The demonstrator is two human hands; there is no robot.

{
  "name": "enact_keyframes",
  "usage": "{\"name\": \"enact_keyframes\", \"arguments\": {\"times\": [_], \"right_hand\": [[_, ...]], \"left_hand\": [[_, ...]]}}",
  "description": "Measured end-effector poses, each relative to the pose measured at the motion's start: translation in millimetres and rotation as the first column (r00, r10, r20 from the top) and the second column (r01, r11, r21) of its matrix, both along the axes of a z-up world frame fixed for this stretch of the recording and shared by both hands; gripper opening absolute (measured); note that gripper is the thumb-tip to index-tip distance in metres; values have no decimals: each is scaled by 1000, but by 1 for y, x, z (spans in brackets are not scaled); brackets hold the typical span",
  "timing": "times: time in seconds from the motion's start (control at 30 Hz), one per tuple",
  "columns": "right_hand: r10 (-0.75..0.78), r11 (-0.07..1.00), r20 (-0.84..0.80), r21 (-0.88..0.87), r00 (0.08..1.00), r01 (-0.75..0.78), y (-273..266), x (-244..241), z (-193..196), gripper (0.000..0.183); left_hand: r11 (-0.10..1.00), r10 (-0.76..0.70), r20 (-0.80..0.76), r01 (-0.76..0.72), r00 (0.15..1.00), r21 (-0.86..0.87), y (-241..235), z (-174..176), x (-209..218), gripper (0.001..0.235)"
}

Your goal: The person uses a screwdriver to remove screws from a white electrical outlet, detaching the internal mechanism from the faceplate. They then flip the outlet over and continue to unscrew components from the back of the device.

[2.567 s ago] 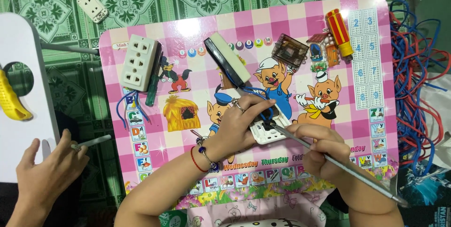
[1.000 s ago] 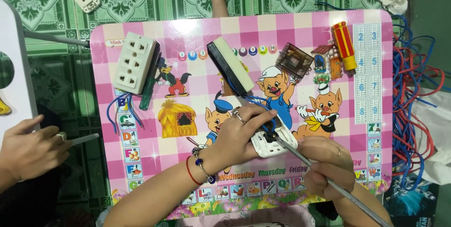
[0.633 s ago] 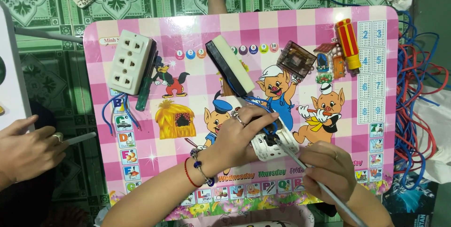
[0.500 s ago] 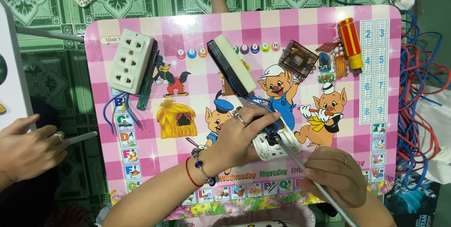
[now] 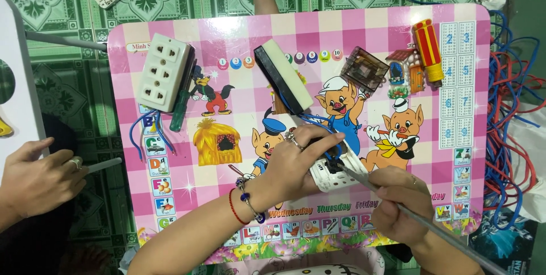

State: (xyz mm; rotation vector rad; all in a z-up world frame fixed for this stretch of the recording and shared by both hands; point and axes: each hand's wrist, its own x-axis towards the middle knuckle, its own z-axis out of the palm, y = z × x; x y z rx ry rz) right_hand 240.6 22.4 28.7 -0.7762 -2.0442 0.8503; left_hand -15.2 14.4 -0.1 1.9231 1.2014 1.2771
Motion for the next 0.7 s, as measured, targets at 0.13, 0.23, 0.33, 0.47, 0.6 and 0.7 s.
{"name": "enact_keyframes", "arguments": {"times": [0.13, 0.23, 0.33, 0.47, 0.6, 0.7], "right_hand": [[-7, 1000, -2, 4, 1000, 7, 3, -2, 8, 24], [48, 999, 30, 24, 998, -49, 6, -4, 17, 33], [59, 990, 33, 129, 998, -63, 4, -1, 19, 24], [33, 991, -19, 133, 999, -30, 5, 0, 8, 23], [51, 993, -30, 106, 998, -47, 9, -4, 10, 28], [57, 994, -16, 96, 998, -55, 8, -1, 10, 23]], "left_hand": [[1000, 12, 9, -12, 1000, 27, 1, 1, 1, 61], [1000, 10, 7, -10, 1000, 14, 2, 3, 0, 60], [1000, 8, -6, -8, 1000, 23, 1, 2, 1, 61], [1000, 3, 5, -3, 1000, 17, 1, 3, 0, 64], [1000, -16, 10, 16, 1000, 14, 3, 6, -2, 65], [1000, -19, 12, 19, 1000, 17, 2, 5, -1, 68]]}}
